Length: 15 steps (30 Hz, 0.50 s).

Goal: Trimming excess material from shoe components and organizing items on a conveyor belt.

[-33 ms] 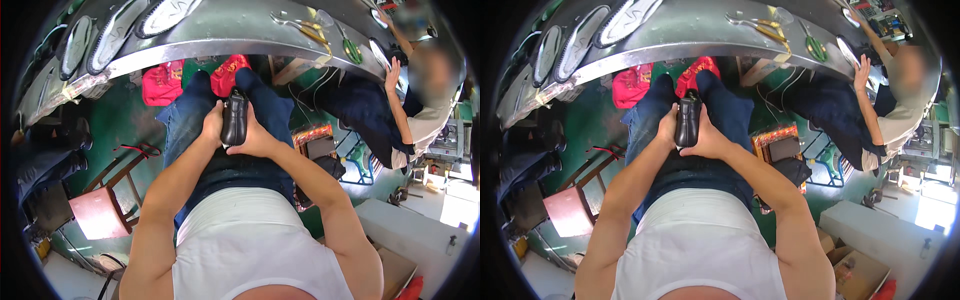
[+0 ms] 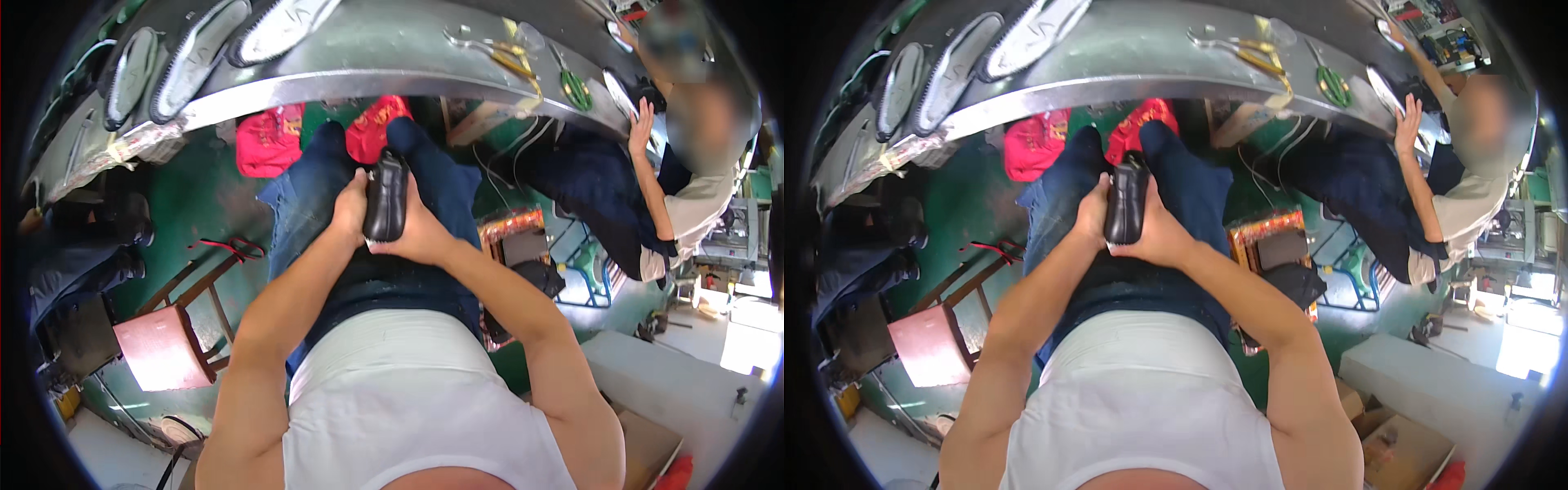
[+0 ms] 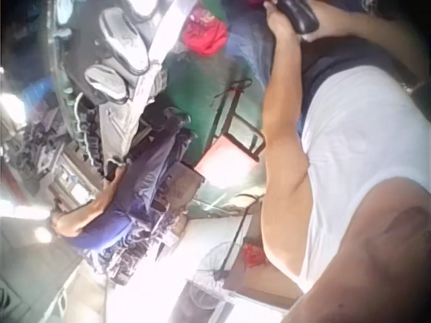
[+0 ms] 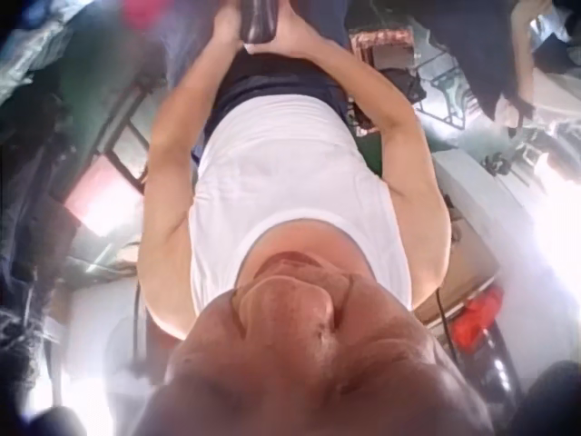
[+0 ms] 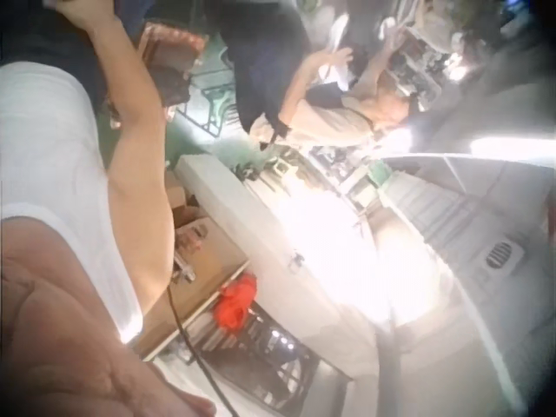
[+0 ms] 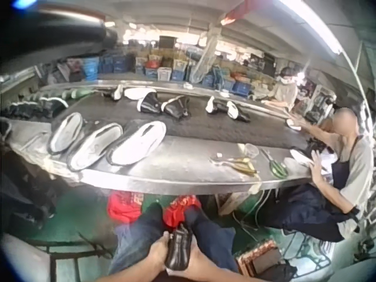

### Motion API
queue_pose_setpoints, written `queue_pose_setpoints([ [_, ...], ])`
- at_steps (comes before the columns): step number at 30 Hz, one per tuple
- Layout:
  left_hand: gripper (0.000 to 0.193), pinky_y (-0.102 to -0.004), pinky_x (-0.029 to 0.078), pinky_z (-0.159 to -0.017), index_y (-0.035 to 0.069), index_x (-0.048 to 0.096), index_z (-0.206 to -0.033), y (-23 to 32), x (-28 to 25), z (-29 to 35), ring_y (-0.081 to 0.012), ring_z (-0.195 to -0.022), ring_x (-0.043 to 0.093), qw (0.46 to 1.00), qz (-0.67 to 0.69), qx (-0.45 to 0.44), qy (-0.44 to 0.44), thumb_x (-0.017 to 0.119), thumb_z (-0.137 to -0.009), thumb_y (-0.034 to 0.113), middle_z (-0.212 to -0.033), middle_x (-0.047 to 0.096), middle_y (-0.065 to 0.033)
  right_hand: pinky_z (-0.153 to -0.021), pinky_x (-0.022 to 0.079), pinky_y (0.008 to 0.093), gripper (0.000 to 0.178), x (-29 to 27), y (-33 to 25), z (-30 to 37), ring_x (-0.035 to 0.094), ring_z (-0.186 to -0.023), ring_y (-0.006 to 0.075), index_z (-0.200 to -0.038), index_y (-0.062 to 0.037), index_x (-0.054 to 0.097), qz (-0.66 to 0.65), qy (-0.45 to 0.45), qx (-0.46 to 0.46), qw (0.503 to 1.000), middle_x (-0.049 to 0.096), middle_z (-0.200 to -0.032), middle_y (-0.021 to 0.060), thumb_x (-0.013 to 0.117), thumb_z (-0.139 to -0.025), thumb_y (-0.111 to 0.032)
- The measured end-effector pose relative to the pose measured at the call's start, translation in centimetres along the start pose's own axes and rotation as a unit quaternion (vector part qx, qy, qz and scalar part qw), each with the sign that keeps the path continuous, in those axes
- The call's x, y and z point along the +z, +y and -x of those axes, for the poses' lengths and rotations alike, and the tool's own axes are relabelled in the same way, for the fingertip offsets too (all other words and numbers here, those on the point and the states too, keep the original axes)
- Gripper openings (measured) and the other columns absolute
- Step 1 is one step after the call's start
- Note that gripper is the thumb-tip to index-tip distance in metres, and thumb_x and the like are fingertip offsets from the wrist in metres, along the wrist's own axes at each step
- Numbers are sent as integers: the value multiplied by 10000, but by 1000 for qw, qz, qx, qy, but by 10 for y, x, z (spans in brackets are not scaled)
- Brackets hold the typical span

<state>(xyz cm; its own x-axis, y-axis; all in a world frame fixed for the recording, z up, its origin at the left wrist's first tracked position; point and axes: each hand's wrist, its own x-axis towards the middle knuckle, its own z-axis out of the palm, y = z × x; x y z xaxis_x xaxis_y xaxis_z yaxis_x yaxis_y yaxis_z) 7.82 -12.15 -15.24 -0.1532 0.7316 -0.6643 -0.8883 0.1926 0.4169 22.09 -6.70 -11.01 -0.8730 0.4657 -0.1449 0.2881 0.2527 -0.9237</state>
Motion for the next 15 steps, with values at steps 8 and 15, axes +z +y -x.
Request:
queue_pose_setpoints([
  [8, 496, -357, 398, -1039, -27, 522, -1319, 30, 47, 76, -232, -1179, 532, 857, -285, 425, -61, 363, -1072, 372, -1278, 572, -157, -1090, 382, 411, 1467, -53, -74, 24, 440, -1357, 343, -1476, 28, -215, 136, -67, -181, 972, 376, -1466, 243, 929, -621, -303],
  [15, 494, -605, 184, -1126, 14, 457, -1394, 95, 104, 102, -419, -1429, 280, 601, -521, 595, -119, 569, -956, 212, -1514, 346, -214, -1017, 471, 424, 649, -97, -97, -1, 542, -1241, 258, -1397, -3, 441, -322, 124, -109, 932, 546, -1354, 150, 673, -855, -275],
])
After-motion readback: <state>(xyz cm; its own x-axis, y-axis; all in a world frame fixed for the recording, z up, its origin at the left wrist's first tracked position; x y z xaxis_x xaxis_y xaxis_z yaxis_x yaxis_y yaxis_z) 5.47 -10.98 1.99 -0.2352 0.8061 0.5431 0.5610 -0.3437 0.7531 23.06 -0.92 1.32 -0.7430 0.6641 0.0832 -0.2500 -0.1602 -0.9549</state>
